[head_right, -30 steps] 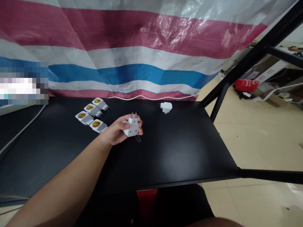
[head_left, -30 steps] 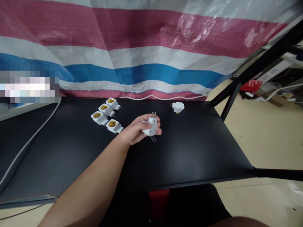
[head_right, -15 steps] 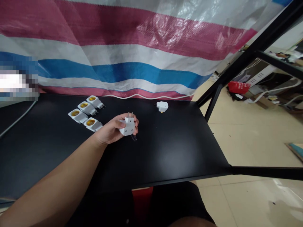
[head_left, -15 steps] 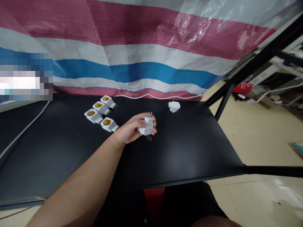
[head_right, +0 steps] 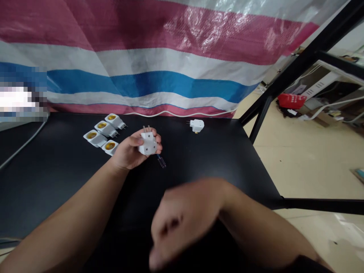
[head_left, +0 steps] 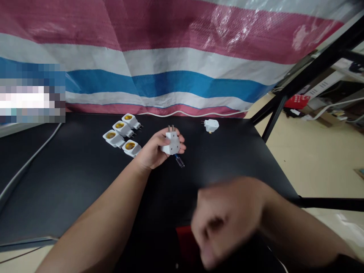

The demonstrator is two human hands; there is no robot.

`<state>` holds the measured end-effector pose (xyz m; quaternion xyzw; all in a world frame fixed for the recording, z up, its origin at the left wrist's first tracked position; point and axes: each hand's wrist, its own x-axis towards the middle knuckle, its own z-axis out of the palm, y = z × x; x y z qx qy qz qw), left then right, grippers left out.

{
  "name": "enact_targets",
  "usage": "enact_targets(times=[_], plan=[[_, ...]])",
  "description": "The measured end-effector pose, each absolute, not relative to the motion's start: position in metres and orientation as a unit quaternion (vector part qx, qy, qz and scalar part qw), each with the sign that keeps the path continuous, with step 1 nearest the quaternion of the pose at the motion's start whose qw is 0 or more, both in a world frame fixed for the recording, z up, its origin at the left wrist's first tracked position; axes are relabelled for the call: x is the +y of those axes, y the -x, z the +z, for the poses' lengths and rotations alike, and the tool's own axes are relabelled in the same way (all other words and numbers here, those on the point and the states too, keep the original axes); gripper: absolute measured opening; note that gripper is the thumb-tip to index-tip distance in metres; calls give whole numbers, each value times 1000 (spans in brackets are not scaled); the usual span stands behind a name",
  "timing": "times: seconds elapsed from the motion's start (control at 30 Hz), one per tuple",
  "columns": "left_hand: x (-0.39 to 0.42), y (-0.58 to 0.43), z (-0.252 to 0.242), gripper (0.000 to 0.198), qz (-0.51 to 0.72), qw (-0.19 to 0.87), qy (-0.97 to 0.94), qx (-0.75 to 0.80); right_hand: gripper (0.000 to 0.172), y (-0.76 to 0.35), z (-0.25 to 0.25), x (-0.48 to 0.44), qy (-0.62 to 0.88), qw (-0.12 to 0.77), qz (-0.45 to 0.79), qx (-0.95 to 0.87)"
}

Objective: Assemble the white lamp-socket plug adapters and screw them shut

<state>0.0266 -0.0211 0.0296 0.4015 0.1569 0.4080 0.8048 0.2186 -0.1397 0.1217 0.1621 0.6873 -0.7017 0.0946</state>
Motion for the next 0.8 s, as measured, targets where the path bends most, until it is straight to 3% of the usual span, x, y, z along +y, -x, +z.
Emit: enact_targets(times=[0.1,0.2,0.27,0.37,0.53,0.8], plan=[[-19,-22,38,35,475,769,-395,166,28,-227,106,-98,-357,-26,-497,790],[-19,-19,44,29,510,741,-398,178,26,-215,78,-75,-543,-156,-291,772],[-18,-21,44,29,529,719,-407,192,21,-204,60,-70,-563,-179,-208,780],[-18,-25,39,33,544,690,-428,212,26,-197,43,-72,-562,-128,-196,793],[-17,-27,35,39,537,690,-424,237,11,-220,36,-72,-608,-117,-196,760],[-13,-28,34,37,545,690,-390,272,22,-255,29,-50,-549,-463,-233,656]])
